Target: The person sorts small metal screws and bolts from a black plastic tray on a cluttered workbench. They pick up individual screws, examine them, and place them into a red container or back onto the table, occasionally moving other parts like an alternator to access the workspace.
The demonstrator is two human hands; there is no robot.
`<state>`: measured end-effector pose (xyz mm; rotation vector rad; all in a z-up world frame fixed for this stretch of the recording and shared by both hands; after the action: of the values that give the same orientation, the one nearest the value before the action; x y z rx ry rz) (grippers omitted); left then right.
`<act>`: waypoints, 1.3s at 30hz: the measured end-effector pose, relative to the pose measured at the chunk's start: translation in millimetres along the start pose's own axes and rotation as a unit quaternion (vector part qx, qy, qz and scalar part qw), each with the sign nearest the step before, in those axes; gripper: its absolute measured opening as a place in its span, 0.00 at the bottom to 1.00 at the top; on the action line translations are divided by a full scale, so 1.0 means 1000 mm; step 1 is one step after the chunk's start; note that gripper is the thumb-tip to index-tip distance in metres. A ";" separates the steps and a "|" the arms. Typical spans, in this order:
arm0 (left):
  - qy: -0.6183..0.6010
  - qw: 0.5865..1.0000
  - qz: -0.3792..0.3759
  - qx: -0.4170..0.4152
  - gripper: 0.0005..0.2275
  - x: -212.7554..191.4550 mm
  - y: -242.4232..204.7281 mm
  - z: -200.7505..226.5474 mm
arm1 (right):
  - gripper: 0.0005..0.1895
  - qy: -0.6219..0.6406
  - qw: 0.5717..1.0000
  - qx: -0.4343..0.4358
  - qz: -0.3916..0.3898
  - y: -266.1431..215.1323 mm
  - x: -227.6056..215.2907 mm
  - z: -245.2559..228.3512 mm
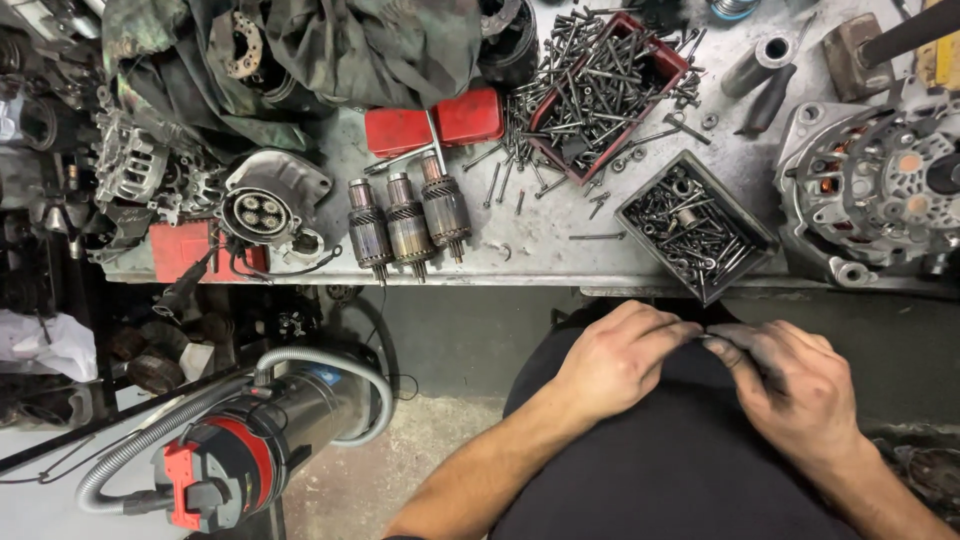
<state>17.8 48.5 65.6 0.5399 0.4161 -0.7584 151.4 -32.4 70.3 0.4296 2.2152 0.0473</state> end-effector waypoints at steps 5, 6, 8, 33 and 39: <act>0.058 0.997 0.012 0.042 0.13 -0.009 0.005 0.015 | 0.08 -0.039 0.999 0.006 -0.002 -0.001 0.002 0.000; 0.058 0.997 0.013 0.041 0.13 -0.009 0.005 0.015 | 0.08 -0.039 0.999 0.006 -0.003 -0.002 0.003 0.001; 0.054 0.997 0.011 0.048 0.13 -0.007 0.006 0.016 | 0.05 -0.019 0.999 0.029 -0.003 -0.003 0.005 0.007; -0.302 0.926 0.028 -0.225 0.07 0.013 0.001 -0.016 | 0.09 0.389 0.885 0.254 0.045 -0.030 0.011 0.055; -0.269 0.944 0.040 -0.189 0.06 0.002 0.007 -0.008 | 0.15 0.199 0.962 0.177 0.057 -0.012 -0.008 0.026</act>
<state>22.5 56.0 60.8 -0.0217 0.0242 -0.6931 172.5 -49.4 58.1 0.8036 2.6017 -0.2242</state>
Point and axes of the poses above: each hand's wrist, its own y-axis towards the middle knuckle, its own x-axis out of the palm, z = x × y, the point moved 8 cm from there along y, towards the middle knuckle, and after that the axes turned 6 degrees about z, right-handed, at the moved point
